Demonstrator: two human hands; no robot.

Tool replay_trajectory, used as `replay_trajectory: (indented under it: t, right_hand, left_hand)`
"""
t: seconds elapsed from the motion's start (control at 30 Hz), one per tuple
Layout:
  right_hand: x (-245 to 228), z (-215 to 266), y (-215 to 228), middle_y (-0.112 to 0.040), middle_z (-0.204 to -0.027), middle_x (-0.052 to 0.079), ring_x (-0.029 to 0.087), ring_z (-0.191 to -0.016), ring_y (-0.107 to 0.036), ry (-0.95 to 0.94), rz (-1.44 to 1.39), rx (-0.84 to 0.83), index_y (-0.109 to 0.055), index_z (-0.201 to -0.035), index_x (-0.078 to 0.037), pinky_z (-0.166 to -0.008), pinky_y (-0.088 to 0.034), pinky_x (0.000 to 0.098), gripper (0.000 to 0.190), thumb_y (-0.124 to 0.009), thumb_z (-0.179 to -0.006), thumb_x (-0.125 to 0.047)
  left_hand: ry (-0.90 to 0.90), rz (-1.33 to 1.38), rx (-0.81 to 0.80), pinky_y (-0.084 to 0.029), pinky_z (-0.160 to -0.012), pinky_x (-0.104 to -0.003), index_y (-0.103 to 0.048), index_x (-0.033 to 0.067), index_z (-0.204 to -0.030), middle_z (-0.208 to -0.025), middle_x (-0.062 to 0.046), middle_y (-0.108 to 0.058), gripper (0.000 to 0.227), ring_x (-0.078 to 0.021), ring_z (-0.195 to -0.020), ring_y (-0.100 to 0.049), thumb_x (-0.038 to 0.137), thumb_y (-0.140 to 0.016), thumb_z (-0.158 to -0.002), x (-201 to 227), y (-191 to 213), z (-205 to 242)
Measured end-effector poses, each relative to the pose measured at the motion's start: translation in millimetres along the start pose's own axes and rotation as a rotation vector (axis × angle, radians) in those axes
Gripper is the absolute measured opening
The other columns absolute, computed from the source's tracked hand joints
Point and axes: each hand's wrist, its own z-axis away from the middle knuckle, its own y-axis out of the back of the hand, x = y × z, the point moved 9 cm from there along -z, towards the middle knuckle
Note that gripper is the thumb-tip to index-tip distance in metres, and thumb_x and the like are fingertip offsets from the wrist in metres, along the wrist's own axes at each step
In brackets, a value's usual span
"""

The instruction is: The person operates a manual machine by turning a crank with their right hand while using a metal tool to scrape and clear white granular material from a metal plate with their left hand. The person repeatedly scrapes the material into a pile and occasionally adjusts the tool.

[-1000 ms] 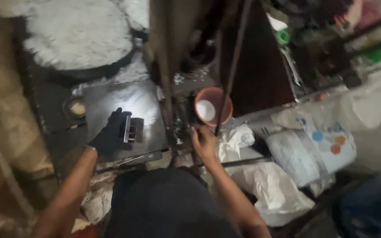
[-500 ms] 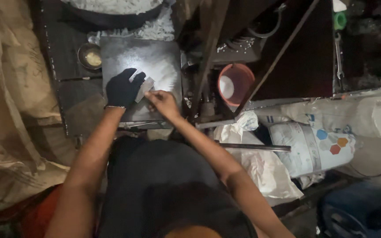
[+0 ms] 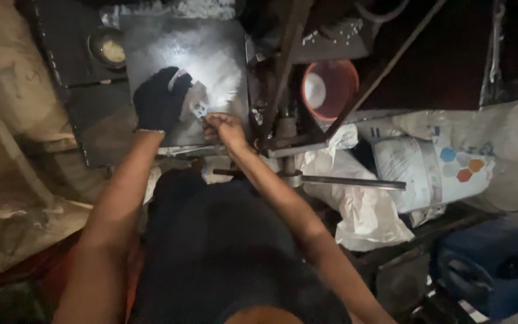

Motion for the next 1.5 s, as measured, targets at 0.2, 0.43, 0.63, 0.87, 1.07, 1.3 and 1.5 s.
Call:
replay_trajectory:
  t: [0.2,0.43,0.63,0.87,1.07,1.3,1.5]
  right_hand:
    - [18.9,4.6,18.4,-0.071,-0.082,0.009,0.018,-0.059,-0.066,-0.103,0.029,0.005,-0.071,-0.109,-0.001,-0.054,-0.057,0.0327,0.027,-0.068,-0.097,-0.025]
    - [-28.5,41.7,24.6,-0.073,-0.091,0.01,0.018,-0.073,-0.071,-0.017,-0.039,0.054,-0.068,-0.116,0.002,-0.065,-0.063,0.0329,0.03,-0.067,-0.098,-0.021]
    - [-96.9,28.1,3.1,-0.072,-0.089,0.009,0.016,-0.071,-0.069,0.117,-0.049,0.081,-0.07,-0.114,0.001,-0.066,-0.06,0.0314,0.027,-0.067,-0.099,-0.021]
    - [-162.3,-74.1,-45.5,-0.07,-0.083,0.006,0.015,-0.066,-0.067,0.166,-0.155,0.16,-0.07,-0.108,-0.003,-0.059,-0.056,0.03,0.019,-0.069,-0.095,-0.017]
    - [-234.9,-179.7,-98.9,-0.067,-0.078,0.007,0.017,-0.06,-0.062,0.224,-0.233,0.166,-0.068,-0.102,-0.001,-0.051,-0.053,0.032,0.016,-0.07,-0.093,-0.015]
    - [-306.9,-248.2,-151.2,-0.065,-0.074,0.007,0.016,-0.053,-0.062,0.406,-0.122,0.382,-0.07,-0.098,0.003,-0.042,-0.049,0.0313,0.021,-0.07,-0.091,-0.016]
    - [-308.2,-224.4,-152.8,-0.062,-0.069,0.007,0.015,-0.048,-0.056,0.491,-0.021,0.423,-0.068,-0.094,0.002,-0.039,-0.043,0.0299,0.027,-0.074,-0.093,-0.024]
  left_hand:
    - [0.112,0.037,-0.077,-0.053,-0.086,-0.045,-0.075,0.0126,-0.115,-0.106,-0.016,-0.074,0.034,-0.036,-0.099,-0.07,0.042,-0.065,-0.101,-11.0,-7.6,0.7]
    - [0.077,-0.074,-0.055,-0.053,-0.092,-0.045,-0.068,0.0095,-0.123,-0.117,-0.017,-0.07,0.026,-0.0386,-0.109,-0.067,0.023,-0.06,-0.102,-93.6,-31.0,23.3]
    - [-0.039,-0.054,-0.029,-0.052,-0.103,-0.045,-0.057,0.0053,-0.138,-0.133,-0.02,-0.065,0.051,-0.0392,-0.118,-0.066,0.024,-0.068,-0.093,-126.2,-36.5,65.0]
    - [-0.064,0.086,-0.031,-0.048,-0.107,-0.045,-0.053,-0.0021,-0.141,-0.144,-0.024,-0.058,0.101,-0.0371,-0.128,-0.059,0.042,-0.093,-0.06,-81.7,-31.4,69.3]
    - [-0.025,0.054,-0.027,-0.045,-0.104,-0.05,-0.053,-0.0036,-0.14,-0.138,-0.025,-0.06,0.107,-0.0418,-0.123,-0.059,0.043,-0.095,-0.053,-58.8,-11.3,57.0]
    - [0.083,0.077,-0.084,-0.049,-0.102,-0.048,-0.057,0.0001,-0.135,-0.131,-0.022,-0.064,0.1,-0.039,-0.118,-0.063,0.04,-0.096,-0.052,-56.1,-5.2,49.6]
    - [-0.035,0.147,0.011,-0.049,-0.099,-0.048,-0.055,-0.0015,-0.135,-0.128,-0.023,-0.066,0.1,-0.0404,-0.115,-0.063,0.04,-0.095,-0.054,-47.5,8.5,48.9]
